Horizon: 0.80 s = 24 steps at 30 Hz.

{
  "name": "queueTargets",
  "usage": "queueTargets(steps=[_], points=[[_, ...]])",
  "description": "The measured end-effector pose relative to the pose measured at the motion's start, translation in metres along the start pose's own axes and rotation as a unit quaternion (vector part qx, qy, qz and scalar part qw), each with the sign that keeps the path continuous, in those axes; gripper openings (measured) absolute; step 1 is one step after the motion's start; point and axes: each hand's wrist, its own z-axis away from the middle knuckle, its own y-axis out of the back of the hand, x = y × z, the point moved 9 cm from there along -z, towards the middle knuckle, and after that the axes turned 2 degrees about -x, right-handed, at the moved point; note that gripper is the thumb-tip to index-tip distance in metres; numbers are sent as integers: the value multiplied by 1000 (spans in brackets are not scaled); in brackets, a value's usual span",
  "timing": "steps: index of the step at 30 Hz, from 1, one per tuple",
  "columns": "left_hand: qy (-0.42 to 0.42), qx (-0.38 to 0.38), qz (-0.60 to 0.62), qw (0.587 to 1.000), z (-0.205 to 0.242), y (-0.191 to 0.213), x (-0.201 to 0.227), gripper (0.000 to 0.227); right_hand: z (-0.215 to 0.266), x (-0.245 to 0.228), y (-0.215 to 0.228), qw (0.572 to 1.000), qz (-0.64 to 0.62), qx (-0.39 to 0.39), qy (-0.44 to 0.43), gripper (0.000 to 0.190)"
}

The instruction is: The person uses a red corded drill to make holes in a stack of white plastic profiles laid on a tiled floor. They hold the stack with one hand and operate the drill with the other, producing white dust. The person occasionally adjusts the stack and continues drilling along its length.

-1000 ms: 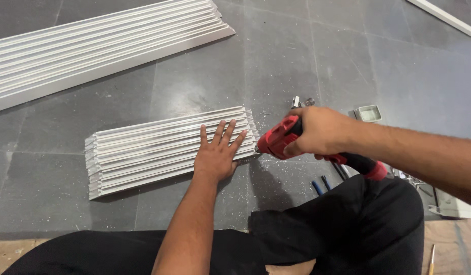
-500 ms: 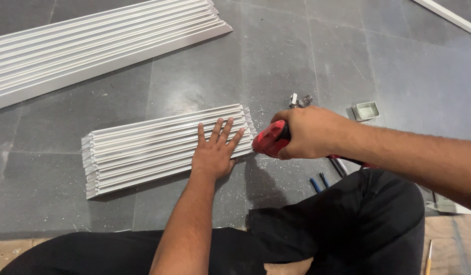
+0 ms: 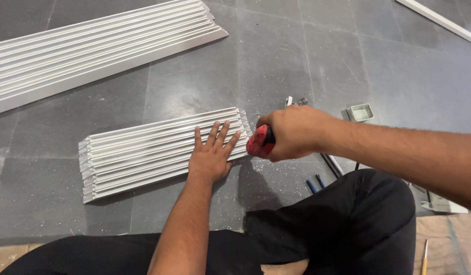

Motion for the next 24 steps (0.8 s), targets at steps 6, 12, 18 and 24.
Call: queueTargets(steps=[6, 12, 18, 24], points=[[1, -10, -3, 1000, 0, 1, -1, 88, 2, -4, 5, 1000, 18, -18, 7, 54], [-1, 5, -6, 1000, -2, 0, -1, 88, 1, -7, 5, 997, 70, -38, 8, 61], [-1, 13, 9, 1000, 0, 2, 0, 89, -9, 0, -4, 997, 63, -40, 16, 68], [0, -14, 7, 1000, -1, 0, -1, 86, -22, 36, -6, 998, -41, -55, 14, 82]])
